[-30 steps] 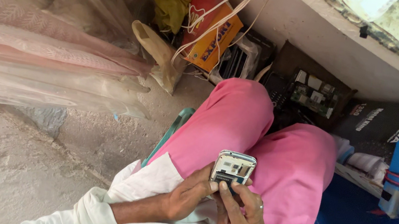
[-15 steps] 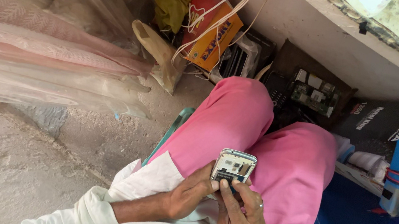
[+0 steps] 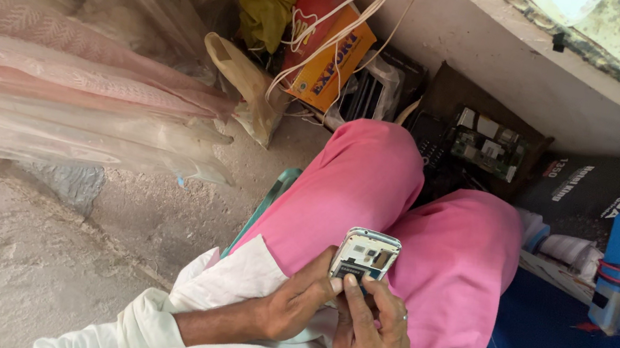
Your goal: The person sits on the floor and works on a disassembled white smartphone. They use a small metal tool to pry and adjust internal components, then use an orange utility knife to scrape a small rectangular part on the workbench. The phone remains open throughout the clip.
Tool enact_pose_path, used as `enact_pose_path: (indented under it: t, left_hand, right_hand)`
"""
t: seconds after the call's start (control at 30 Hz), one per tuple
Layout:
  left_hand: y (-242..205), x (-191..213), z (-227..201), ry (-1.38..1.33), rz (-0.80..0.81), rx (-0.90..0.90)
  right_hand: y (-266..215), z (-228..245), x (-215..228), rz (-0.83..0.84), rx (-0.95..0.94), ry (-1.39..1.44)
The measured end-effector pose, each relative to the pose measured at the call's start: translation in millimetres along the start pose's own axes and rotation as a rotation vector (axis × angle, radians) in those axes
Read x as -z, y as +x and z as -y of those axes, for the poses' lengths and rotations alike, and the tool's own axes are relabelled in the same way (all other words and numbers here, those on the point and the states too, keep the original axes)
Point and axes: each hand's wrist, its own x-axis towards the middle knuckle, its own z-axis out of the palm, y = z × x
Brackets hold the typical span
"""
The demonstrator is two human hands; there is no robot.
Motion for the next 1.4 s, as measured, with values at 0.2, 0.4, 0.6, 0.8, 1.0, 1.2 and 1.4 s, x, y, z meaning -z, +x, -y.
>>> enact_pose_path:
  t: [0.2,0.4,0.6,0.8,1.0,1.2,1.4]
  left_hand:
    - [3.3,-2.8,5.0,0.004,-0.057,0.047]
    - [2.3,-3.7,9.5,0.087,-0.119,0.031]
    - [5.2,-6.7,9.6,0.243,-0.238,0.092]
    - [7.4,-8.4,9.8,0.311,-0.217,0.107]
    - [8.0,-6.5,13.2,0.382,-0.220,0.106]
    - [5.4,-4.5,16.9,0.375,-0.212,0.092]
    - [5.9,-4.7,21.7,0.341,-0.213,0.087]
  right_hand:
    - [2.4,1.6,-1.8,-0.015,-0.004,-0.043]
    - [7.1,2.3,3.3,0.050,-0.026,-0.096]
    - [20.2,-8.0,9.7,0.064,0.047,-0.127]
    - [24.2,-27.7,10.6,0.151,0.069,-0.019]
    - [15.3,-31.4,8.9,0.105,0.078,-0.032]
    - [12.4,-32.1,5.4,0.096,0.073,-0.011]
    - [10.9,-34.6,9.4,0.144,0.040,0.022]
